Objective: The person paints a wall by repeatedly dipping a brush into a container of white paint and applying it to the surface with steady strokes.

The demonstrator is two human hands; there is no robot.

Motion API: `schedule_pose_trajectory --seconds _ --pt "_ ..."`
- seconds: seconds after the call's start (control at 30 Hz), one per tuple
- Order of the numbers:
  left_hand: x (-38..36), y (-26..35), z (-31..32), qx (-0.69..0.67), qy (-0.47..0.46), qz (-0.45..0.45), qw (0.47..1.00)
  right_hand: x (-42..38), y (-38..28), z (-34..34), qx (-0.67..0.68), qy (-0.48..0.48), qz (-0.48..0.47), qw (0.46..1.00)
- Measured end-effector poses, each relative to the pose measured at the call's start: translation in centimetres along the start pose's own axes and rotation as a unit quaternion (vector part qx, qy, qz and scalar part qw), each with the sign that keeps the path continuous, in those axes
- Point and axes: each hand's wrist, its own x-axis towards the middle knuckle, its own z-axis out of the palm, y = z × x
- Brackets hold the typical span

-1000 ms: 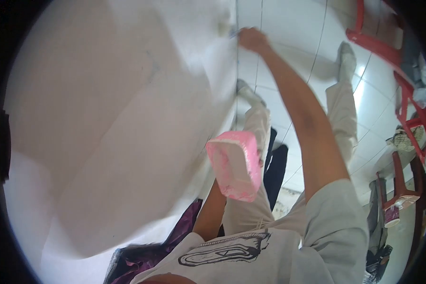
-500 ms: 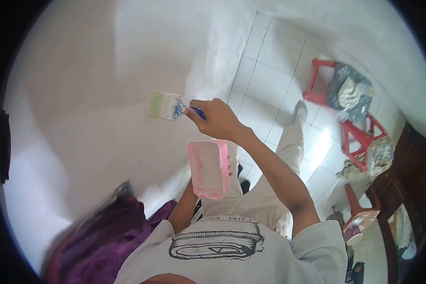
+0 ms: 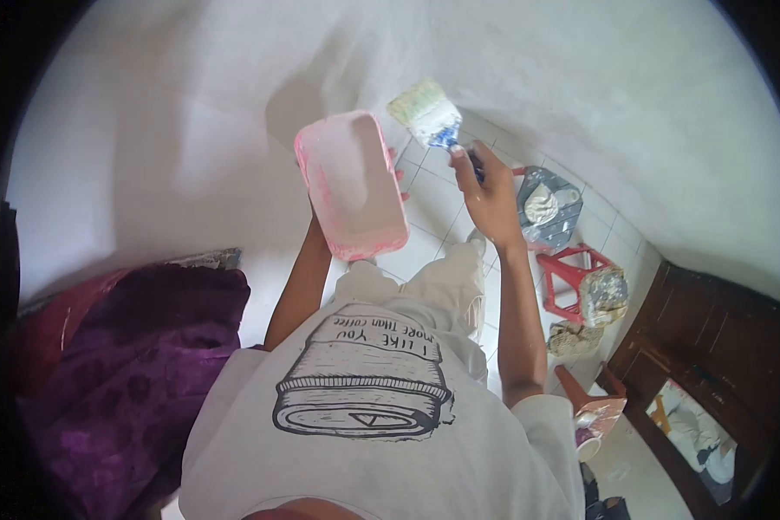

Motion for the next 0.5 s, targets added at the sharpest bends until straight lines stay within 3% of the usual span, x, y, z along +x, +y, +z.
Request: schedule_pose_trajectory --seconds 0.1,0.27,0.4,0.5 --pt "2.7 -1.1 1.6 -0.035 -0.052 0.074 0.995 -2.1 -2.6 -3.8 -0.008 0.03 -0.019 0.999" --pt "6.7 -5.4 3.8 -0.01 0.061 0.218 0.974 -3.3 -4.0 -11.1 -0.006 0.042 -0.054 0.998" --pt "8.4 -8.3 5.2 0.002 0.088 0.234 0.968 -2.7 -7.6 -14.9 -0.058 0.008 -0.046 0.997" --pt "8.4 -9.6 7.6 0.023 0.07 0.235 0.969 -2.4 -9.8 -16.0 -0.181 -0.019 -0.136 0.974"
